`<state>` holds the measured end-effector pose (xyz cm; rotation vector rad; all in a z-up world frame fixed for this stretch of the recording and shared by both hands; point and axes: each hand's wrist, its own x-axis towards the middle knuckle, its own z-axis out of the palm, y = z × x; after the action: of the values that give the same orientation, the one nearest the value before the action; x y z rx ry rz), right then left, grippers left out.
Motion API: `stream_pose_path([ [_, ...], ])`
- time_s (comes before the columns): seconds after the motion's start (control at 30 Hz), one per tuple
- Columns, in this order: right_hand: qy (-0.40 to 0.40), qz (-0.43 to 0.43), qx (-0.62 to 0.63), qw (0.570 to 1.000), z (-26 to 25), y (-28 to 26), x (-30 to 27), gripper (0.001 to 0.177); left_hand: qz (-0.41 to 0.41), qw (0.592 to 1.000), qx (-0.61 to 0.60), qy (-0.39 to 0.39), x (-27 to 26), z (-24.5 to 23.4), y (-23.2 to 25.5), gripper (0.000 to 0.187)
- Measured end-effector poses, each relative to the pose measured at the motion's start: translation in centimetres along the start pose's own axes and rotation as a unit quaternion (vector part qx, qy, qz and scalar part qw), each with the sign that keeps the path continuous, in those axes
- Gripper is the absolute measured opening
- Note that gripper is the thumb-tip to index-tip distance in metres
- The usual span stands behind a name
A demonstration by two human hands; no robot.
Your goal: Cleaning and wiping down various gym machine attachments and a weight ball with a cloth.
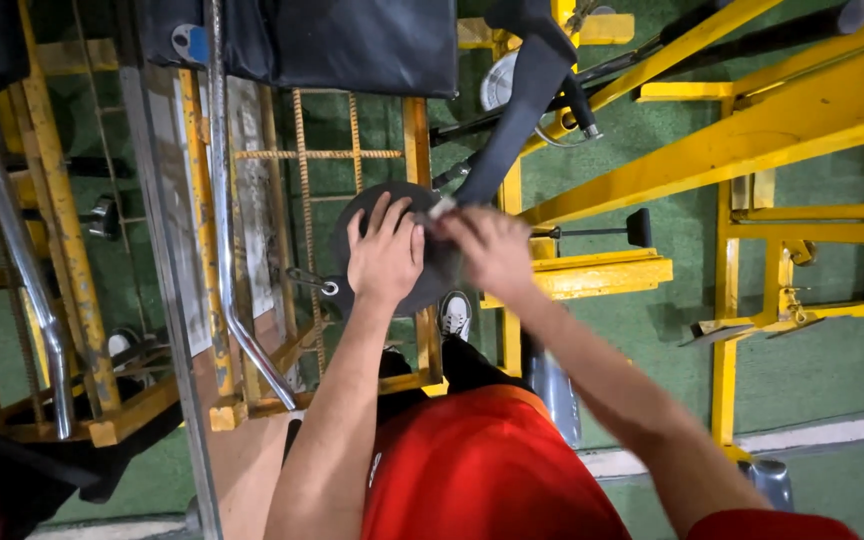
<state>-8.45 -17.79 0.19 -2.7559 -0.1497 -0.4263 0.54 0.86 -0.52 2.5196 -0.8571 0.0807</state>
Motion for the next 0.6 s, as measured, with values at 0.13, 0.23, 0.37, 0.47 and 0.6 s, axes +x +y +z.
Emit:
stream_pose_path([
  [0.13,0.015,0.029,-0.123,0.992,-2.0,6.7,5.1,0.049,-0.018,1.0,-0.009,-0.008,0.3,-0.2,0.7,0.025],
  [0.23,0.114,0.092,-0.14,0.979,-4.4,7.8,8.7,0.041,-0.024,0.999,0.003,-0.02,0.2,-0.1,1.0,0.024],
  [0.37,0.202,0.144,-0.161,0.955,-1.5,4.5,7.1,0.045,-0.018,1.0,0.007,-0.001,0.0,0.1,0.9,0.025],
  [0.47,0.158,0.119,-0.108,0.974,0.0,0.9,2.9,0.049,-0.019,1.0,0.008,0.005,-0.1,0.1,0.6,0.025],
  [0.6,0.084,0.069,0.012,0.994,-2.2,0.9,1.0,0.044,-0.013,1.0,0.006,0.012,-0.2,0.0,0.3,0.026],
])
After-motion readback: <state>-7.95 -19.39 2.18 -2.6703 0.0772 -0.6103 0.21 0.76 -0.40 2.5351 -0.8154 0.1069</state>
